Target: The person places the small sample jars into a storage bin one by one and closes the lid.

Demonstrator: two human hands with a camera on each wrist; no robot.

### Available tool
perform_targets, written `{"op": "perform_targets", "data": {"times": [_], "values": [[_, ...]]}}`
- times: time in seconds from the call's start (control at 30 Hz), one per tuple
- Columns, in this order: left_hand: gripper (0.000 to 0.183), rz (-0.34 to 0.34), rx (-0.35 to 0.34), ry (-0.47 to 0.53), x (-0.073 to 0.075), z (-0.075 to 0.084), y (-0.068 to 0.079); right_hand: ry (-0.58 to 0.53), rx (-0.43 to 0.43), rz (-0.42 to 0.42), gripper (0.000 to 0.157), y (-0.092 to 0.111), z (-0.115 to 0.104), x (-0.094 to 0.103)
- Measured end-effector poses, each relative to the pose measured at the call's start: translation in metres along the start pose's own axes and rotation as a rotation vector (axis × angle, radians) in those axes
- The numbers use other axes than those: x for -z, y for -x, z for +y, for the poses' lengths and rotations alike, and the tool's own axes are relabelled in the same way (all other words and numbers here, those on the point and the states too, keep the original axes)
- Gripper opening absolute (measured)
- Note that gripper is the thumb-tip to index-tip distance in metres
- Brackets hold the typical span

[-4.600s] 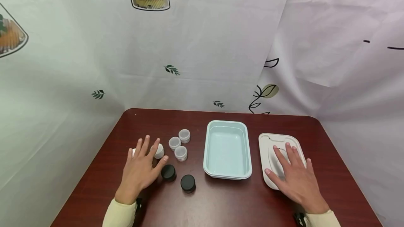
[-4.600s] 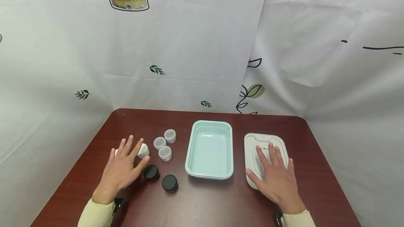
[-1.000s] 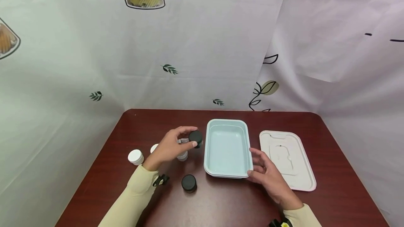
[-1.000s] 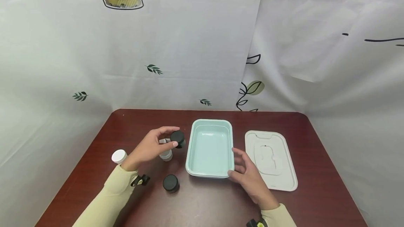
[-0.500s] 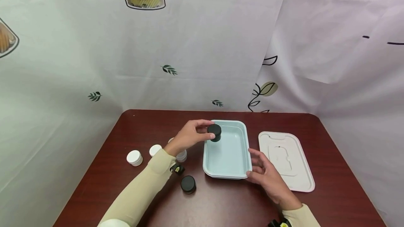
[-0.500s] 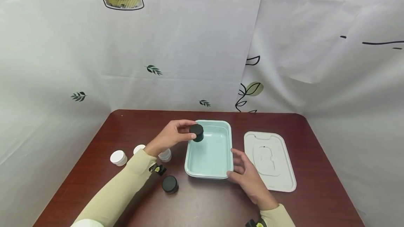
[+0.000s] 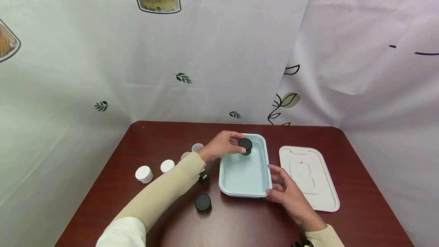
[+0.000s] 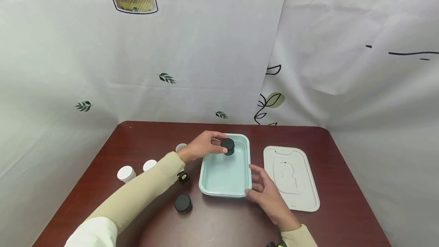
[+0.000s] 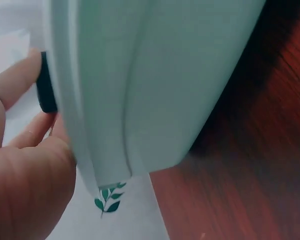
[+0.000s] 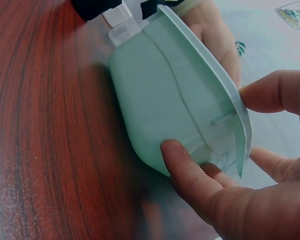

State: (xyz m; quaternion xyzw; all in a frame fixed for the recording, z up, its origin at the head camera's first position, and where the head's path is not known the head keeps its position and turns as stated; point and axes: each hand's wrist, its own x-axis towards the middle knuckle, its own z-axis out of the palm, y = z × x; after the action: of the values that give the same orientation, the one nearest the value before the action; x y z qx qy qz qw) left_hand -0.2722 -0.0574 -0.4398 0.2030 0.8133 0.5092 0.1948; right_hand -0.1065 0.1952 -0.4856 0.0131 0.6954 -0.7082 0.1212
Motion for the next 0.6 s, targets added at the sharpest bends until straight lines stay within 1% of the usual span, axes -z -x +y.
{"op": "perform_targets", "data": {"times": [0.13,0.27,0.4,0.6], "values": [[0.054,0.007,-0.007,-0.127,-0.008,0.003,-0.011,0.004,0.008,0.002,0.078,0.0,0.001,-0.001],[0.054,0.0,-0.012,-0.223,-0.017,0.006,-0.022,0.013,0.01,0.001,0.078,0.001,0.002,-0.001],[0.054,-0.019,-0.006,-0.27,-0.026,0.006,-0.029,0.015,0.014,-0.005,0.079,0.002,0.003,-0.002],[0.054,-0.051,-0.003,-0.299,-0.036,0.005,-0.035,0.027,0.025,-0.025,0.078,0.002,0.001,-0.002]]}}
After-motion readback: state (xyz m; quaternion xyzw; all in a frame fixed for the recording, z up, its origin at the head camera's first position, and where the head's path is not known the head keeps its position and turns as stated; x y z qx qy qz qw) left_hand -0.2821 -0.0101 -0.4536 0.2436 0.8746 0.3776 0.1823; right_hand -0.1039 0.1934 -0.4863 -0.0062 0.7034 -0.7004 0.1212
